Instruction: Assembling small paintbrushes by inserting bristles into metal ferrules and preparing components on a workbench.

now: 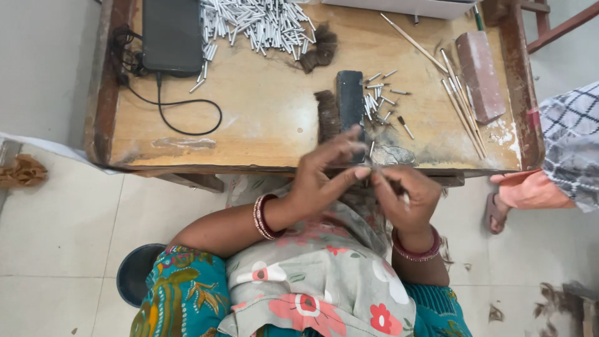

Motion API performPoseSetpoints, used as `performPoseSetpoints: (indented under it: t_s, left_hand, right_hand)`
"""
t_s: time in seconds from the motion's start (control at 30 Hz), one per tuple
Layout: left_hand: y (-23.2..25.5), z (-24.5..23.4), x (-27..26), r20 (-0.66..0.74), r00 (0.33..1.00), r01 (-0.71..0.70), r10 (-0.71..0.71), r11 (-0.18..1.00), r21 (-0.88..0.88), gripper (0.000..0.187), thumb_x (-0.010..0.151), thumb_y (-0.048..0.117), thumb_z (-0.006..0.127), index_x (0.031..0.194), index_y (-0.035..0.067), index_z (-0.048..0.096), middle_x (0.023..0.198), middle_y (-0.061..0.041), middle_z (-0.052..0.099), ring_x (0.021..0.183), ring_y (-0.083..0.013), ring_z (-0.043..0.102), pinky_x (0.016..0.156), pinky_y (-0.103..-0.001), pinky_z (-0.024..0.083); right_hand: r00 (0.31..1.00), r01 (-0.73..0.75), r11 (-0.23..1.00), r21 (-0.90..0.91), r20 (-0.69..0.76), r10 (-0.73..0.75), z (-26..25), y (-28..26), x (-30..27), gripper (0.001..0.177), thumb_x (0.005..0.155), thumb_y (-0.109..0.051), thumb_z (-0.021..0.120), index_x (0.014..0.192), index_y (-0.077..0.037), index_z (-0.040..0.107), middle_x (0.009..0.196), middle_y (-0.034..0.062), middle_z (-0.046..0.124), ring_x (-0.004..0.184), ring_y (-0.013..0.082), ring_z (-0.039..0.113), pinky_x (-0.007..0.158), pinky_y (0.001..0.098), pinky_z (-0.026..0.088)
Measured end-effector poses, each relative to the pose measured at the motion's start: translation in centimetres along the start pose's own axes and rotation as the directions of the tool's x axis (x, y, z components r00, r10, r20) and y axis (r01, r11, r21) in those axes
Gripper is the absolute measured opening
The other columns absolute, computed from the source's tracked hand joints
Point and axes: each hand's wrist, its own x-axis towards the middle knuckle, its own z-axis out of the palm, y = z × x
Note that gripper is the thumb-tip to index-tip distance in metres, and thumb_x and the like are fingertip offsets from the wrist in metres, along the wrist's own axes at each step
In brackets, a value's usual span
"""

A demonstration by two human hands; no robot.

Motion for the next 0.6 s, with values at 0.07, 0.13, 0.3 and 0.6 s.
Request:
performPoseSetpoints:
  t_s: [0.07,0.13,0.3,0.6]
  left_hand:
    - [1.2,-1.5,1.3,-0.084,0.996,0.005,0.010,0.984,0.180,0.041,0.094,0.014,0.075,0.129,-0.002,0.061,0.152,-0.023,0.053,0.132,-0.0253,0.061,0.101,-0.034,0.056]
    - [0.5,-3.4,2.0,-0.193,0.956,-0.148,0.222,0.930,0.337,0.035,0.100,0.013,0.073,0.129,-0.001,0.061,0.150,-0.022,0.055,0.139,-0.0283,0.059,0.109,-0.037,0.056]
    - [-0.7,-4.7,2.9,-0.298,0.913,-0.160,0.278,0.917,0.365,0.023,0.106,0.009,0.070,0.127,0.002,0.064,0.146,-0.018,0.056,0.136,-0.0244,0.061,0.107,-0.035,0.056]
    - [-0.5,-4.7,2.3,-0.324,0.930,-0.089,0.171,0.963,0.254,0.016,0.105,0.008,0.068,0.120,0.003,0.064,0.144,-0.017,0.058,0.130,-0.0212,0.062,0.101,-0.031,0.057]
  right_hand:
    - [0.995,0.056,0.976,-0.208,-0.074,-0.073,-1.1,0.6,1.8,0.014,0.097,-0.011,0.078,0.106,-0.002,0.074,0.101,0.0131,0.076,0.084,0.0226,0.075,0.074,0.0316,0.057]
    - [0.994,-0.108,0.856,-0.507,-0.042,0.100,-2.6,1.7,3.5,0.013,0.096,-0.015,0.079,0.106,-0.006,0.079,0.101,0.0141,0.075,0.087,0.0306,0.072,0.075,0.0390,0.055]
    - [0.991,-0.119,0.791,-0.600,-0.023,0.132,-2.9,7.1,5.3,0.021,0.093,-0.023,0.081,0.105,-0.006,0.077,0.102,0.0167,0.072,0.091,0.0372,0.069,0.080,0.0451,0.053]
    - [0.987,-0.011,0.836,-0.548,0.126,0.096,-1.9,9.1,12.3,0.015,0.090,-0.022,0.080,0.098,-0.009,0.078,0.097,0.0181,0.071,0.087,0.0367,0.069,0.076,0.0464,0.053]
